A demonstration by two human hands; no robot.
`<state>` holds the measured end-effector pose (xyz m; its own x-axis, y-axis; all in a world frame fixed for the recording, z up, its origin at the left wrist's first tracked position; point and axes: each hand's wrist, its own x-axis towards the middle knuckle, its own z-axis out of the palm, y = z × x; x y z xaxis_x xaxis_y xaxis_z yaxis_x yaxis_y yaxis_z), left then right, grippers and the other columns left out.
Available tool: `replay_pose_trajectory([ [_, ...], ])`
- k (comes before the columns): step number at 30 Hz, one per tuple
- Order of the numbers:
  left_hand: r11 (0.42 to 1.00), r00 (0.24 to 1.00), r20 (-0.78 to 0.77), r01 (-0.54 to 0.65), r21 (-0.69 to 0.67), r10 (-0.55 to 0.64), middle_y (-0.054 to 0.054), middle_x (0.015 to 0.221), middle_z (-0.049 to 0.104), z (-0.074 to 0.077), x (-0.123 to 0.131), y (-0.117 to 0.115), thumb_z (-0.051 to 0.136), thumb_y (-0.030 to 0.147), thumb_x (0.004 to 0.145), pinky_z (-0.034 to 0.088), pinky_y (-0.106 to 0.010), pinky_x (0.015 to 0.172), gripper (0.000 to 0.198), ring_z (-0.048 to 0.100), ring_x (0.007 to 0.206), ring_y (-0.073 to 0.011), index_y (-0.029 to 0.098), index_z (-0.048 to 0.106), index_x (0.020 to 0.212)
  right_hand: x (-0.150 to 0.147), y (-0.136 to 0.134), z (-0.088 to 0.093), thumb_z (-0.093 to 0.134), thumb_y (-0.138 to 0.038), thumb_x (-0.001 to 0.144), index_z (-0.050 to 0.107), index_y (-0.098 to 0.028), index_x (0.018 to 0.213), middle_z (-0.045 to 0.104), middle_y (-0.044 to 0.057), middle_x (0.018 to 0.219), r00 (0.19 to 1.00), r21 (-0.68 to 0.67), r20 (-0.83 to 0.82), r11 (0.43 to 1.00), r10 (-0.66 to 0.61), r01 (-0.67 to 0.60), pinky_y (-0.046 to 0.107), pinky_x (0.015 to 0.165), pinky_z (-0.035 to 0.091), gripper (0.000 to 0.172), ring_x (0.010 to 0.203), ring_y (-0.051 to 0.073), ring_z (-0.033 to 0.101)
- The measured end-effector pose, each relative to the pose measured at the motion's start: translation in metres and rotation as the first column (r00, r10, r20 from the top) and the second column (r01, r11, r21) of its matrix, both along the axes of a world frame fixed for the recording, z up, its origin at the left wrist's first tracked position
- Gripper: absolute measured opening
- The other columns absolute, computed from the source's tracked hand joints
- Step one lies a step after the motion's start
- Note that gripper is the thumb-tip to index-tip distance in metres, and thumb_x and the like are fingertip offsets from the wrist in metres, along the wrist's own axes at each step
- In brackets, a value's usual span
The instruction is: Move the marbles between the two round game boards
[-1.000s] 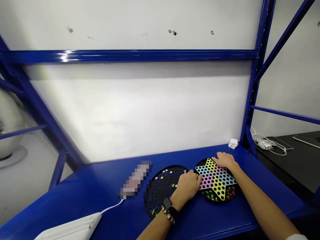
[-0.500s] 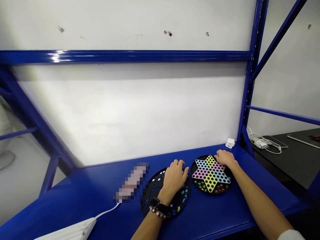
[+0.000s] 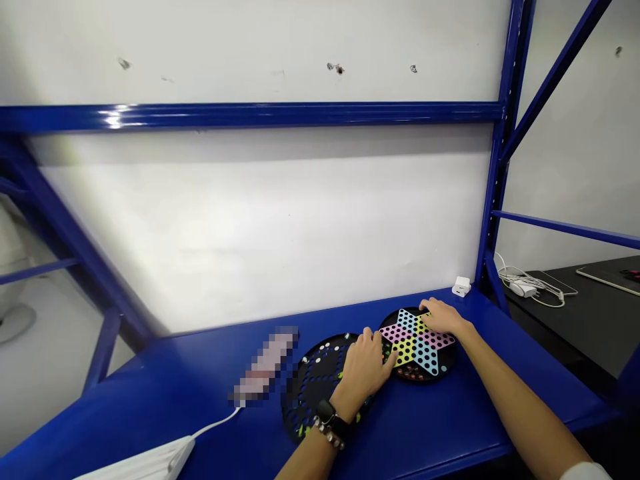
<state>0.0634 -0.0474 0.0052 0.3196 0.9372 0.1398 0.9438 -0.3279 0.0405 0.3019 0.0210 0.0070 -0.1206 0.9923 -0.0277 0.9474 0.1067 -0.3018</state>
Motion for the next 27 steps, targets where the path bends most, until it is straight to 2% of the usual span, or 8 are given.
replay_pose_trajectory([
  [3, 1.0, 1.0, -0.018, 0.004, -0.005, -0.004, -0.012, 0.109, 0.058, -0.003, 0.003, 0.001, 0.038, 0.051, 0.094, 0.047, -0.036, 0.082, 0.043, 0.061, 0.101, -0.0275, 0.016, 0.057, 0.112, -0.008, -0.002, -0.001, 0.044, -0.037, 0.09, 0.062, -0.022, 0.099, 0.063, 0.008, 0.111, 0.999, 0.014, 0.04, 1.0, -0.006, 0.005, 0.034, 0.083, 0.042, 0.026, 0.103, 0.026, 0.059],
  [10, 0.999, 0.998, -0.058, -0.002, -0.047, -0.001, -0.014, 0.107, 0.061, -0.005, 0.012, 0.007, 0.03, 0.045, 0.098, 0.049, -0.037, 0.076, 0.044, 0.066, 0.094, -0.0286, 0.014, 0.053, 0.121, 0.0, -0.001, 0.0, 0.045, -0.051, 0.092, 0.056, -0.021, 0.073, 0.066, 0.007, 0.085, 0.992, -0.02, 0.063, 0.994, -0.11, 0.111, 0.031, 0.068, 0.04, 0.037, 0.08, 0.023, 0.063],
  [17, 0.995, 0.993, -0.093, 0.07, -0.071, -0.076, -0.016, 0.107, 0.061, -0.004, 0.013, 0.004, 0.024, 0.034, 0.1, 0.049, -0.035, 0.07, 0.041, 0.067, 0.086, -0.0262, 0.015, 0.058, 0.115, -0.013, -0.004, -0.006, 0.047, -0.048, 0.092, 0.056, -0.021, 0.078, 0.063, 0.005, 0.093, 0.999, 0.092, 0.039, 0.996, -0.027, 0.023, 0.029, 0.068, 0.038, 0.033, 0.081, 0.019, 0.06],
  [24, 0.988, 0.982, -0.113, 0.144, -0.059, -0.15, -0.013, 0.099, 0.066, -0.004, 0.013, 0.006, 0.027, 0.029, 0.1, 0.05, -0.034, 0.068, 0.04, 0.067, 0.086, -0.0255, 0.017, 0.065, 0.104, -0.011, -0.001, -0.012, 0.049, -0.048, 0.09, 0.053, -0.02, 0.073, 0.061, 0.004, 0.088, 1.0, 0.06, -0.023, 0.998, -0.02, 0.022, 0.027, 0.062, 0.034, 0.033, 0.073, 0.016, 0.057],
  [27, 0.989, 0.987, -0.092, 0.13, -0.065, -0.136, -0.013, 0.098, 0.067, -0.006, 0.013, 0.007, 0.028, 0.03, 0.1, 0.049, -0.033, 0.069, 0.043, 0.067, 0.085, -0.0245, 0.017, 0.069, 0.096, -0.01, 0.0, -0.012, 0.049, -0.049, 0.09, 0.051, -0.02, 0.071, 0.061, 0.003, 0.086, 1.0, 0.067, -0.026, 0.998, -0.016, 0.018, 0.027, 0.06, 0.033, 0.034, 0.071, 0.016, 0.055],
])
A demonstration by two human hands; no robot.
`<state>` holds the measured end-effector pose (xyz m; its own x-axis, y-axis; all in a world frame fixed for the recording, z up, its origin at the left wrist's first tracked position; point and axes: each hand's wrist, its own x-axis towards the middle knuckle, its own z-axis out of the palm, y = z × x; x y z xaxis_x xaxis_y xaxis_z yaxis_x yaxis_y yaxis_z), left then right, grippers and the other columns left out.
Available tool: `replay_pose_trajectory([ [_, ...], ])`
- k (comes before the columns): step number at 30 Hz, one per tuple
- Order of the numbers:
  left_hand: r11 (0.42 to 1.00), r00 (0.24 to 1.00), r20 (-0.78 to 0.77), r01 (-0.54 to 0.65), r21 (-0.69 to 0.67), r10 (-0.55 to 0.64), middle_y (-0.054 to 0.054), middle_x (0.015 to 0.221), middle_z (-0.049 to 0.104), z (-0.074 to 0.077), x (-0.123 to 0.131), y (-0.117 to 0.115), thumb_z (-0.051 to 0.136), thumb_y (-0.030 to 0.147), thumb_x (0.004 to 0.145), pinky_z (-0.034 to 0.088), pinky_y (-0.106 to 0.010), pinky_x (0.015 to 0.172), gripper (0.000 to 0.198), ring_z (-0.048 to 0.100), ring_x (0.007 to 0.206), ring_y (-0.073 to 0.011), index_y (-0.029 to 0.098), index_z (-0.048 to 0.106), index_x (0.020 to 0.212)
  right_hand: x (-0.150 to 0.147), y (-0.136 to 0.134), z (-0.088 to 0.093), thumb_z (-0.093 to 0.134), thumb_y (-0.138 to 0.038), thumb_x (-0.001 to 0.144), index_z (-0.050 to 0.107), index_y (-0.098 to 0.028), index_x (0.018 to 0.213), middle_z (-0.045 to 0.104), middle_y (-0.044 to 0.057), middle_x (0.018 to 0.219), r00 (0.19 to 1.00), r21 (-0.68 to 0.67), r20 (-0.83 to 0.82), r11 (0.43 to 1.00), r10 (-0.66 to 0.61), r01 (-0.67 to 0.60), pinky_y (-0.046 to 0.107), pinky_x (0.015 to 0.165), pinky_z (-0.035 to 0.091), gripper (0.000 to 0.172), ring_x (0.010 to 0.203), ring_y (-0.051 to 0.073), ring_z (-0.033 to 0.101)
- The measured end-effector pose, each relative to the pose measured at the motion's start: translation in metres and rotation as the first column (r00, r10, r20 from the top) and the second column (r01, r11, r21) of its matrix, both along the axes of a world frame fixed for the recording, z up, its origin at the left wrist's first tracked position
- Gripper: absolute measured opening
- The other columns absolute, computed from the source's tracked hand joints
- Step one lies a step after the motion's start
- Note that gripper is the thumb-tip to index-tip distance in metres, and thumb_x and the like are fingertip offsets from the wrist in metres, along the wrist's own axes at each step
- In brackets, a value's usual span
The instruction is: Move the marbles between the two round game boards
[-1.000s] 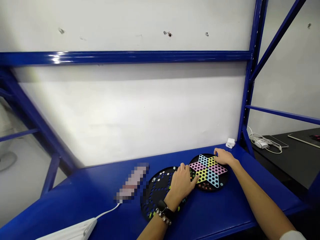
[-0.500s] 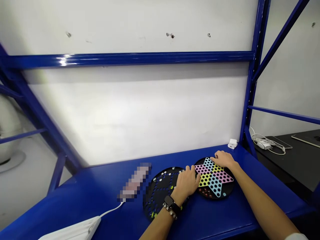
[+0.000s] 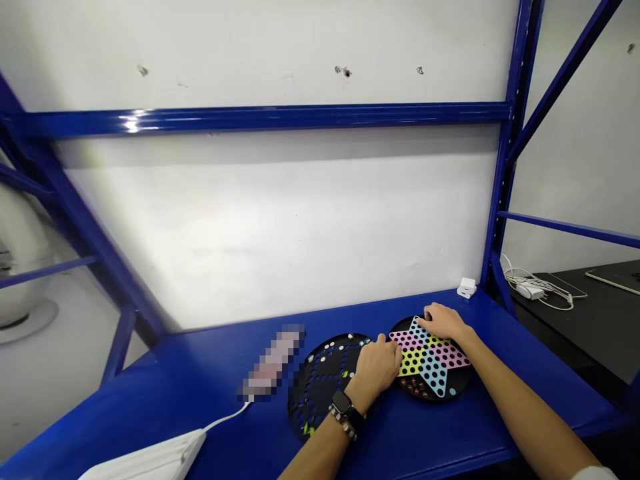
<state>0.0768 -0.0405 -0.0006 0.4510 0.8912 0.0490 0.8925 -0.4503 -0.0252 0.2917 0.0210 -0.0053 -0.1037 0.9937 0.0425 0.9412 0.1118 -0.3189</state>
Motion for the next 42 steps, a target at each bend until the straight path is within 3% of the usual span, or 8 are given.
replay_pose_trajectory([
  [5, 0.998, 0.997, 0.048, -0.063, 0.007, 0.063, -0.012, 0.094, 0.069, -0.003, 0.0, 0.003, 0.03, 0.032, 0.099, 0.047, -0.031, 0.069, 0.048, 0.068, 0.081, -0.0222, 0.016, 0.072, 0.085, -0.001, -0.001, 0.002, 0.049, -0.049, 0.09, 0.049, -0.021, 0.07, 0.061, 0.003, 0.085, 1.0, -0.012, -0.008, 1.0, -0.001, 0.001, 0.027, 0.059, 0.033, 0.035, 0.069, 0.015, 0.054],
  [18, 0.993, 0.985, 0.125, -0.121, -0.012, 0.121, -0.01, 0.085, 0.073, 0.003, -0.004, 0.005, 0.028, 0.037, 0.101, 0.043, -0.029, 0.069, 0.051, 0.069, 0.08, -0.0216, 0.018, 0.07, 0.08, 0.0, 0.001, 0.001, 0.048, -0.05, 0.091, 0.049, -0.021, 0.07, 0.059, 0.002, 0.08, 1.0, -0.03, -0.006, 1.0, 0.002, -0.002, 0.026, 0.058, 0.031, 0.036, 0.067, 0.015, 0.054],
  [23, 0.979, 0.946, 0.254, -0.206, -0.003, 0.2, -0.006, 0.085, 0.073, 0.018, -0.026, 0.014, 0.024, 0.039, 0.102, 0.041, -0.028, 0.067, 0.05, 0.068, 0.081, -0.0202, 0.023, 0.068, 0.085, 0.0, 0.0, 0.003, 0.048, -0.049, 0.091, 0.048, -0.021, 0.07, 0.059, 0.002, 0.081, 1.0, -0.039, 0.003, 0.999, 0.007, -0.007, 0.027, 0.057, 0.03, 0.035, 0.067, 0.015, 0.053],
  [27, 0.962, 0.945, 0.184, -0.27, -0.036, 0.272, -0.007, 0.087, 0.071, 0.021, -0.051, 0.02, 0.037, 0.044, 0.097, 0.042, -0.029, 0.067, 0.039, 0.067, 0.083, -0.0227, 0.022, 0.067, 0.085, 0.0, -0.001, 0.003, 0.049, -0.049, 0.091, 0.048, -0.021, 0.07, 0.059, 0.002, 0.082, 1.0, -0.045, 0.001, 0.999, 0.003, -0.003, 0.027, 0.057, 0.03, 0.035, 0.068, 0.015, 0.054],
  [31, 0.976, 0.953, 0.211, -0.216, -0.023, 0.216, -0.006, 0.102, 0.064, 0.02, -0.056, 0.018, 0.048, 0.044, 0.092, 0.044, -0.028, 0.072, 0.027, 0.064, 0.09, -0.0212, 0.025, 0.067, 0.096, -0.001, -0.001, 0.004, 0.049, -0.048, 0.091, 0.046, -0.021, 0.07, 0.06, 0.003, 0.084, 1.0, -0.045, 0.003, 0.999, 0.003, -0.003, 0.027, 0.058, 0.031, 0.035, 0.07, 0.016, 0.054],
  [34, 0.999, 0.953, 0.301, -0.046, 0.009, 0.041, -0.004, 0.11, 0.06, 0.02, -0.043, 0.01, 0.044, 0.039, 0.094, 0.046, -0.027, 0.077, 0.026, 0.062, 0.096, -0.0185, 0.027, 0.064, 0.107, 0.0, 0.0, 0.003, 0.048, -0.048, 0.091, 0.045, -0.021, 0.069, 0.06, 0.003, 0.084, 1.0, -0.04, 0.004, 0.999, 0.007, -0.007, 0.027, 0.058, 0.031, 0.035, 0.07, 0.015, 0.054],
  [37, 0.993, 0.96, 0.264, 0.106, -0.056, -0.087, -0.003, 0.106, 0.061, 0.016, -0.027, 0.001, 0.041, 0.038, 0.096, 0.046, -0.027, 0.077, 0.027, 0.063, 0.089, -0.0171, 0.026, 0.064, 0.102, 0.0, 0.0, 0.003, 0.048, -0.048, 0.091, 0.045, -0.021, 0.07, 0.061, 0.003, 0.085, 1.0, -0.036, 0.002, 0.999, 0.013, -0.013, 0.027, 0.059, 0.031, 0.034, 0.07, 0.015, 0.054],
  [42, 0.991, 0.987, 0.129, 0.106, -0.08, -0.095, -0.006, 0.102, 0.064, 0.009, -0.017, -0.005, 0.032, 0.037, 0.099, 0.046, -0.028, 0.073, 0.033, 0.064, 0.086, -0.0191, 0.021, 0.061, 0.098, -0.001, -0.001, 0.003, 0.049, -0.048, 0.09, 0.047, -0.021, 0.071, 0.062, 0.003, 0.087, 1.0, -0.036, -0.006, 0.999, 0.007, -0.008, 0.027, 0.06, 0.031, 0.034, 0.072, 0.016, 0.055],
])
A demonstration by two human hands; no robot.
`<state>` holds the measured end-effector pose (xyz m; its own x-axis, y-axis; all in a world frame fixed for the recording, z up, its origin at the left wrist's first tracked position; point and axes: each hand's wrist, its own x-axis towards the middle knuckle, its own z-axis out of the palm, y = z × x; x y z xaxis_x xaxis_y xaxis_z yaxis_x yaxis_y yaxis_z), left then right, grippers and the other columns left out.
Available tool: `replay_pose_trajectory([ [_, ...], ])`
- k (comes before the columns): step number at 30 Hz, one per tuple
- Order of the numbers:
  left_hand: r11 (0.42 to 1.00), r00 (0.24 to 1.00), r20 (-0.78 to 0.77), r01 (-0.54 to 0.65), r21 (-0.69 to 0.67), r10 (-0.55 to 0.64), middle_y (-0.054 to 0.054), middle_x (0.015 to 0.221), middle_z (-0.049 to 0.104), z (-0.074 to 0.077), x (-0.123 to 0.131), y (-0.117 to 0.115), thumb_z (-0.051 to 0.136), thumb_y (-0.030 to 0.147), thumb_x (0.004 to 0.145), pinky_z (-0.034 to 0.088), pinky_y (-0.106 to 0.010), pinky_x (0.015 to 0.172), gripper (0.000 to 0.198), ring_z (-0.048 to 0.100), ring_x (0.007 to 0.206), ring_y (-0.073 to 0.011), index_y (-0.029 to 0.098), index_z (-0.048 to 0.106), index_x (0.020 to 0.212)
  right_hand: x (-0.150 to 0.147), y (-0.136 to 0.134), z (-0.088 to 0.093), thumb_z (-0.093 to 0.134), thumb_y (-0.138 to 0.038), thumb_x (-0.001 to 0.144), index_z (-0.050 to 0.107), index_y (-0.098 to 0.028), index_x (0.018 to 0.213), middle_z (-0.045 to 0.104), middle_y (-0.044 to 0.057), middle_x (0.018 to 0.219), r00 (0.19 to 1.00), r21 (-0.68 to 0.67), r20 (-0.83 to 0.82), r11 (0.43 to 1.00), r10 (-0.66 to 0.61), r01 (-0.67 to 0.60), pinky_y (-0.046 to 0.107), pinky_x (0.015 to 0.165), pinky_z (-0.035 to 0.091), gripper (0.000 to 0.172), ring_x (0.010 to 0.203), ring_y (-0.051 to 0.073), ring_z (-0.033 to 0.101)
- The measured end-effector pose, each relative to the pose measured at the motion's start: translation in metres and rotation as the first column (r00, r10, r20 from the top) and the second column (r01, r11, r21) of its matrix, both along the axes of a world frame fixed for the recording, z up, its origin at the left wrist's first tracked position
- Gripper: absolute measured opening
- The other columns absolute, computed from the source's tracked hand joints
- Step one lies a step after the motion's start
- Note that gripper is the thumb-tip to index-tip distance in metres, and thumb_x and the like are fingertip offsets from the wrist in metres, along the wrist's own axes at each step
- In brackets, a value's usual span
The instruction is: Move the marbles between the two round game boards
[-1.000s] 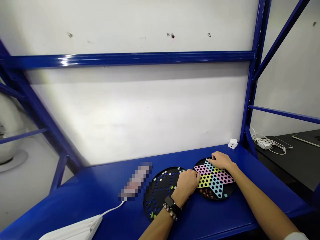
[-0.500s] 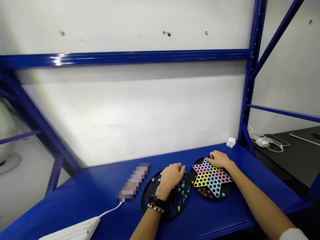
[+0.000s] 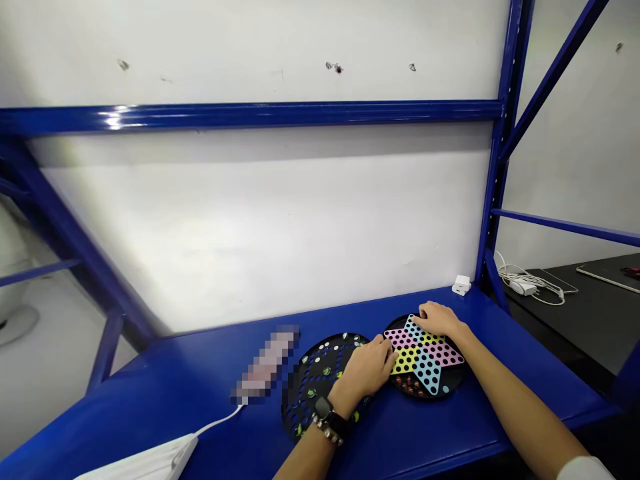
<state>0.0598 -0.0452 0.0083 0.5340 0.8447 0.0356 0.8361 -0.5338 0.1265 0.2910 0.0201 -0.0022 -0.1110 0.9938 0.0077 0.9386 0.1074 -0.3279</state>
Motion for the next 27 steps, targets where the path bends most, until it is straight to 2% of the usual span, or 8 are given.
replay_pose_trajectory([
  [6, 0.996, 0.997, 0.003, 0.083, -0.02, -0.083, -0.006, 0.098, 0.066, 0.001, -0.003, 0.004, 0.029, 0.039, 0.101, 0.045, -0.028, 0.074, 0.045, 0.064, 0.084, -0.0183, 0.021, 0.066, 0.084, -0.001, 0.0, 0.001, 0.051, -0.048, 0.091, 0.049, -0.021, 0.071, 0.062, 0.003, 0.085, 1.0, -0.022, -0.014, 1.0, 0.0, -0.001, 0.027, 0.06, 0.032, 0.034, 0.072, 0.016, 0.056],
  [14, 0.996, 0.995, -0.034, 0.092, 0.009, -0.092, -0.009, 0.094, 0.07, -0.004, 0.0, 0.004, 0.023, 0.037, 0.103, 0.044, -0.029, 0.071, 0.049, 0.066, 0.082, -0.02, 0.018, 0.066, 0.089, 0.0, 0.001, -0.001, 0.05, -0.047, 0.09, 0.05, -0.021, 0.071, 0.061, 0.002, 0.085, 1.0, -0.006, -0.013, 1.0, 0.016, -0.016, 0.027, 0.06, 0.032, 0.033, 0.072, 0.016, 0.056],
  [18, 0.999, 0.999, 0.027, 0.025, 0.021, -0.026, -0.008, 0.089, 0.071, 0.0, -0.004, 0.008, 0.019, 0.039, 0.103, 0.043, -0.029, 0.073, 0.053, 0.066, 0.082, -0.0196, 0.019, 0.064, 0.085, 0.0, 0.002, -0.002, 0.049, -0.048, 0.09, 0.048, -0.021, 0.071, 0.062, 0.003, 0.086, 1.0, 0.002, -0.015, 1.0, 0.02, -0.02, 0.027, 0.06, 0.032, 0.034, 0.073, 0.016, 0.056],
  [21, 0.991, 0.988, 0.107, -0.116, 0.071, 0.108, -0.006, 0.086, 0.07, 0.008, -0.016, 0.014, 0.016, 0.04, 0.103, 0.041, -0.028, 0.071, 0.054, 0.065, 0.081, -0.0184, 0.021, 0.063, 0.083, -0.001, 0.001, -0.001, 0.05, -0.049, 0.09, 0.047, -0.021, 0.07, 0.063, 0.003, 0.086, 1.0, -0.012, -0.007, 1.0, 0.007, -0.007, 0.027, 0.06, 0.032, 0.034, 0.073, 0.017, 0.057],
  [24, 0.964, 0.968, 0.068, -0.248, 0.095, 0.243, -0.005, 0.085, 0.07, 0.014, -0.034, 0.021, 0.028, 0.043, 0.101, 0.037, -0.028, 0.066, 0.045, 0.065, 0.079, -0.0194, 0.021, 0.061, 0.078, -0.002, 0.001, 0.003, 0.051, -0.05, 0.089, 0.048, -0.021, 0.069, 0.065, 0.004, 0.084, 1.0, -0.026, 0.004, 0.999, -0.031, 0.031, 0.028, 0.06, 0.033, 0.036, 0.074, 0.019, 0.06],
  [27, 0.957, 0.962, 0.01, -0.274, 0.092, 0.274, -0.004, 0.084, 0.069, 0.014, -0.047, 0.025, 0.039, 0.042, 0.097, 0.036, -0.029, 0.064, 0.038, 0.064, 0.081, -0.0205, 0.021, 0.06, 0.073, -0.002, 0.0, 0.007, 0.054, -0.052, 0.087, 0.05, -0.02, 0.068, 0.066, 0.007, 0.084, 0.996, -0.031, 0.021, 0.996, -0.085, 0.085, 0.029, 0.06, 0.035, 0.037, 0.077, 0.022, 0.063],
])
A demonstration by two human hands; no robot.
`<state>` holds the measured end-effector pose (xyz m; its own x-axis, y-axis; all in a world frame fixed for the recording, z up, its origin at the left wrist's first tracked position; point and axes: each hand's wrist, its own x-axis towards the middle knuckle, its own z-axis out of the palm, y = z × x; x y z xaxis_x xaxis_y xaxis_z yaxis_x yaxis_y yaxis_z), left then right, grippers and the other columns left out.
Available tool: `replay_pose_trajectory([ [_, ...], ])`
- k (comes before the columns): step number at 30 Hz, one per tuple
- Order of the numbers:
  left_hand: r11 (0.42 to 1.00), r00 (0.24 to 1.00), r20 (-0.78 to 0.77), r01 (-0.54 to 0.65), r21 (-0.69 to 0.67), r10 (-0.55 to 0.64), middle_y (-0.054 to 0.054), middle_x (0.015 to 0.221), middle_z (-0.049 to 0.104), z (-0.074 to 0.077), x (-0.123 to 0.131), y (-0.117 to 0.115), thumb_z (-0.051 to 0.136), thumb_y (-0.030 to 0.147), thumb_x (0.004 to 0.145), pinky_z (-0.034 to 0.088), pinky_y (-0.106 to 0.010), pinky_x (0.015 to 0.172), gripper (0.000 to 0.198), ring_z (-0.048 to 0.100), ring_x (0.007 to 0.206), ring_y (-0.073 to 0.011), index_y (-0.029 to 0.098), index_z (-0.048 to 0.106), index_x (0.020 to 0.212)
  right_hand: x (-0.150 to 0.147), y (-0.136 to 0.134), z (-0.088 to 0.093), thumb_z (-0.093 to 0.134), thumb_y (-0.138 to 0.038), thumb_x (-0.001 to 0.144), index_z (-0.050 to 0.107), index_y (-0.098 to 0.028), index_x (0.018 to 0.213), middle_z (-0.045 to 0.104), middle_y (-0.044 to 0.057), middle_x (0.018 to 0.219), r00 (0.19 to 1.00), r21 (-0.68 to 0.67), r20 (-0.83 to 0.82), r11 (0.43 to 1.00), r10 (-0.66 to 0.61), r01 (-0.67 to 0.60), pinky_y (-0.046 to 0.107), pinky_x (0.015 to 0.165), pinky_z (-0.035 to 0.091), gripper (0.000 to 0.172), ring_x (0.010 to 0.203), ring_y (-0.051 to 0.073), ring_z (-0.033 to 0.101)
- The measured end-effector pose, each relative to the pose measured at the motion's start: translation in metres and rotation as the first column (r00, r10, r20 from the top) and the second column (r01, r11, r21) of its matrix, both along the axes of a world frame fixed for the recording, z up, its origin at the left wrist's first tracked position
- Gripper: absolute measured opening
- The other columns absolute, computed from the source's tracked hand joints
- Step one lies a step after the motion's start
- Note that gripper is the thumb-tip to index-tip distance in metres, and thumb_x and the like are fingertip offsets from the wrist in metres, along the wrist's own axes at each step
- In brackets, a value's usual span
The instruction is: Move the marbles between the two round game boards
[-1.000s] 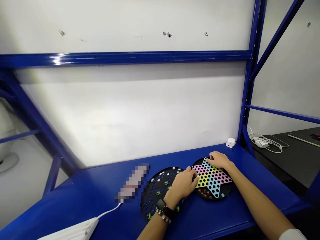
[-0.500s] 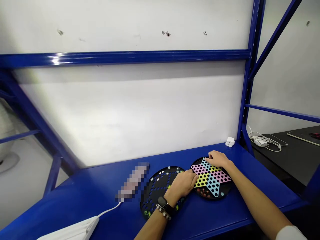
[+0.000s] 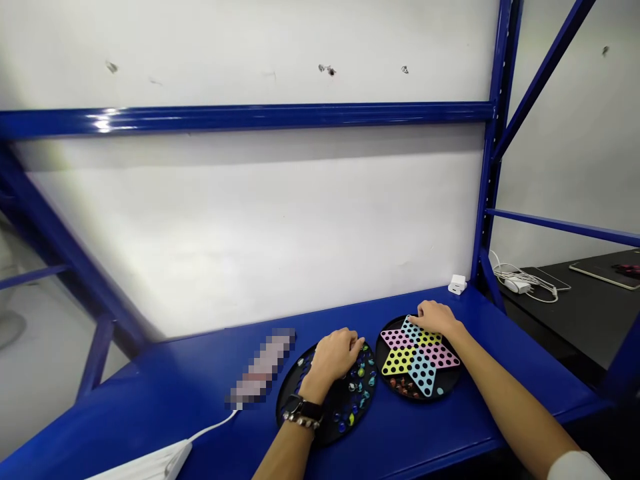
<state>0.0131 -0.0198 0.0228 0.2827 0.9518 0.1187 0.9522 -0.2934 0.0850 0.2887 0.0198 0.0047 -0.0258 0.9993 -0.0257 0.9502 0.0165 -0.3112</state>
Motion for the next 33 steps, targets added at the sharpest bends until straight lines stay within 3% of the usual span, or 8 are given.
replay_pose_trajectory([
  [3, 1.0, 0.999, 0.029, 0.012, 0.025, -0.013, -0.004, 0.086, 0.068, 0.0, 0.003, -0.003, 0.041, 0.041, 0.097, 0.038, -0.029, 0.068, 0.036, 0.063, 0.085, -0.0202, 0.021, 0.061, 0.075, 0.001, 0.0, 0.002, 0.057, -0.045, 0.085, 0.053, -0.02, 0.072, 0.066, 0.008, 0.085, 0.998, 0.007, 0.015, 0.998, -0.068, 0.068, 0.03, 0.061, 0.036, 0.028, 0.079, 0.023, 0.063],
  [6, 0.991, 0.984, 0.123, 0.131, -0.001, -0.13, -0.002, 0.09, 0.068, -0.001, 0.019, -0.013, 0.042, 0.04, 0.096, 0.039, -0.027, 0.071, 0.03, 0.062, 0.085, -0.0179, 0.022, 0.062, 0.083, 0.003, 0.0, 0.003, 0.056, -0.025, 0.081, 0.055, -0.02, 0.079, 0.066, 0.007, 0.091, 0.995, 0.086, 0.048, 0.993, -0.087, 0.083, 0.029, 0.064, 0.036, 0.005, 0.082, 0.022, 0.063],
  [9, 0.962, 0.949, 0.198, 0.265, -0.066, -0.247, -0.001, 0.094, 0.067, -0.005, 0.038, -0.024, 0.047, 0.04, 0.094, 0.041, -0.026, 0.073, 0.022, 0.062, 0.087, -0.0166, 0.024, 0.06, 0.092, 0.006, 0.001, 0.002, 0.051, -0.015, 0.078, 0.056, -0.02, 0.088, 0.065, 0.008, 0.099, 0.993, 0.115, 0.08, 0.99, -0.088, 0.078, 0.029, 0.067, 0.036, 0.013, 0.087, 0.022, 0.062],
  [13, 0.955, 0.941, 0.192, 0.293, -0.043, -0.28, -0.001, 0.106, 0.065, -0.009, 0.05, -0.032, 0.051, 0.042, 0.092, 0.042, -0.027, 0.076, 0.024, 0.063, 0.091, -0.0169, 0.025, 0.055, 0.107, 0.011, 0.002, 0.003, 0.051, -0.019, 0.08, 0.057, -0.019, 0.097, 0.064, 0.011, 0.106, 0.99, 0.046, 0.098, 0.994, -0.105, 0.1, 0.031, 0.07, 0.039, 0.017, 0.092, 0.025, 0.063],
  [19, 0.976, 0.973, 0.088, 0.218, -0.032, -0.214, -0.002, 0.102, 0.065, -0.005, 0.051, -0.033, 0.051, 0.037, 0.091, 0.04, -0.029, 0.074, 0.016, 0.062, 0.09, -0.018, 0.024, 0.059, 0.096, 0.022, 0.002, 0.007, 0.055, -0.019, 0.078, 0.06, -0.019, 0.095, 0.066, 0.013, 0.104, 0.991, -0.089, 0.074, 0.989, -0.109, 0.116, 0.034, 0.073, 0.041, 0.018, 0.094, 0.028, 0.064],
  [22, 0.972, 0.97, 0.092, 0.229, -0.042, -0.225, -0.001, 0.095, 0.066, -0.008, 0.051, -0.032, 0.05, 0.035, 0.091, 0.039, -0.029, 0.071, 0.017, 0.062, 0.085, -0.0171, 0.024, 0.062, 0.087, 0.019, 0.003, 0.003, 0.056, -0.022, 0.079, 0.059, -0.023, 0.102, 0.065, 0.007, 0.112, 0.999, -0.014, -0.034, 1.0, 0.019, -0.019, 0.033, 0.081, 0.04, 0.023, 0.1, 0.024, 0.061],
  [26, 0.971, 0.968, 0.089, 0.237, -0.009, -0.236, -0.001, 0.091, 0.067, -0.011, 0.051, -0.03, 0.047, 0.035, 0.093, 0.038, -0.029, 0.07, 0.023, 0.062, 0.083, -0.0171, 0.023, 0.064, 0.082, 0.006, 0.004, -0.005, 0.058, -0.042, 0.083, 0.062, -0.025, 0.104, 0.065, 0.006, 0.114, 0.969, 0.065, -0.147, 0.979, 0.198, -0.191, 0.033, 0.085, 0.04, 0.027, 0.105, 0.023, 0.059],
  [33, 0.983, 0.981, 0.07, 0.18, 0.023, -0.181, -0.003, 0.092, 0.067, -0.005, 0.047, -0.028, 0.044, 0.034, 0.094, 0.039, -0.029, 0.071, 0.027, 0.063, 0.083, -0.018, 0.024, 0.068, 0.087, 0.011, 0.006, -0.003, 0.068, -0.053, 0.074, 0.062, -0.022, 0.077, 0.069, 0.004, 0.088, 0.994, -0.06, -0.088, 0.996, 0.064, -0.07, 0.028, 0.068, 0.041, 0.032, 0.086, 0.022, 0.064],
])
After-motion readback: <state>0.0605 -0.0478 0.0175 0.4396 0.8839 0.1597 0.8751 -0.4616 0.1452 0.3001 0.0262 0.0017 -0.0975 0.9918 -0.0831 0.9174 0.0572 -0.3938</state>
